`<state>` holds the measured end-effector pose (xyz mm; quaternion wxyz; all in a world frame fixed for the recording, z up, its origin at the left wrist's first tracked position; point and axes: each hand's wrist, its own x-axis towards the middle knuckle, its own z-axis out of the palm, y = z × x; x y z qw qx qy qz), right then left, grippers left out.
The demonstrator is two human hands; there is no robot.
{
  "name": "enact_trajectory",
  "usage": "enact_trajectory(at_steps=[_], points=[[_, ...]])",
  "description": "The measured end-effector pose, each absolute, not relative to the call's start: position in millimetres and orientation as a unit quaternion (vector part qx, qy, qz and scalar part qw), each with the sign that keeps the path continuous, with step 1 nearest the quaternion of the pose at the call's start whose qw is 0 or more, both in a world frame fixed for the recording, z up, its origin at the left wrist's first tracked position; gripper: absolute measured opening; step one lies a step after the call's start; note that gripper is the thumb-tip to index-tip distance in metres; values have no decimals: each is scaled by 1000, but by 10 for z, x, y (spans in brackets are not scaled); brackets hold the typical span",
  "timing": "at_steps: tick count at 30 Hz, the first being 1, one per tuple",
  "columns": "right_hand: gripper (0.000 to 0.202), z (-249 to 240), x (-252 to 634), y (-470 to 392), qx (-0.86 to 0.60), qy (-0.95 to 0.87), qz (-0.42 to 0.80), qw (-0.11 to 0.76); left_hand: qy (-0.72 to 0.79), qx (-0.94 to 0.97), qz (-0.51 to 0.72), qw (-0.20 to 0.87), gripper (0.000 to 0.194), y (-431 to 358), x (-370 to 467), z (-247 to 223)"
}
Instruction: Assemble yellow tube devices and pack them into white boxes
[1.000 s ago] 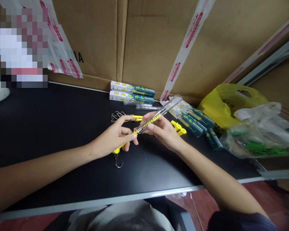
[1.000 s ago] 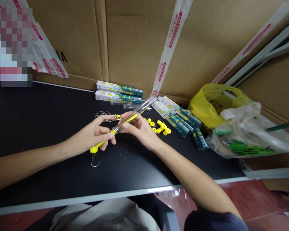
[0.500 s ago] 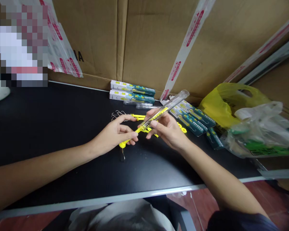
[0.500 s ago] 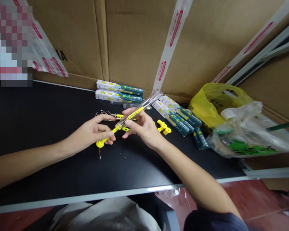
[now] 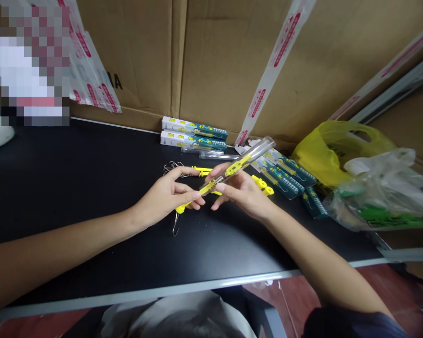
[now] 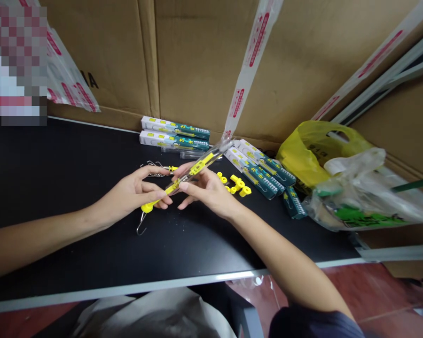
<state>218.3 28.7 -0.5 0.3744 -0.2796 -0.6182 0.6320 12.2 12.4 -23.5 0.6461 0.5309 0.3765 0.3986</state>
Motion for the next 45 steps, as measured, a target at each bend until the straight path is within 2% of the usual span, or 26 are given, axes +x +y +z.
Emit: enact_trajectory(at_steps=[7,19,24,27,36,45], points=[[28,-58,2108,248,-266,-610,629,402,396,557,411,603,48,142,99,-299],[28,229,2377,394,-290,-625,565,454,381,511,409,653,42,157,125,-321],[30,247,2385,396,-297,-624,561,455,384,532,407,635,29,190,116,-376],[28,244,2375,394,-298,-621,565,455,398,568,412,591,22,191,97,-385],[29,186,2365,413,-315,-606,573,453,398,749,424,317,11,119,15,-309],[34,30,2214,341,-329,-575,617,424,385,779,437,234,10,127,-2,-288]])
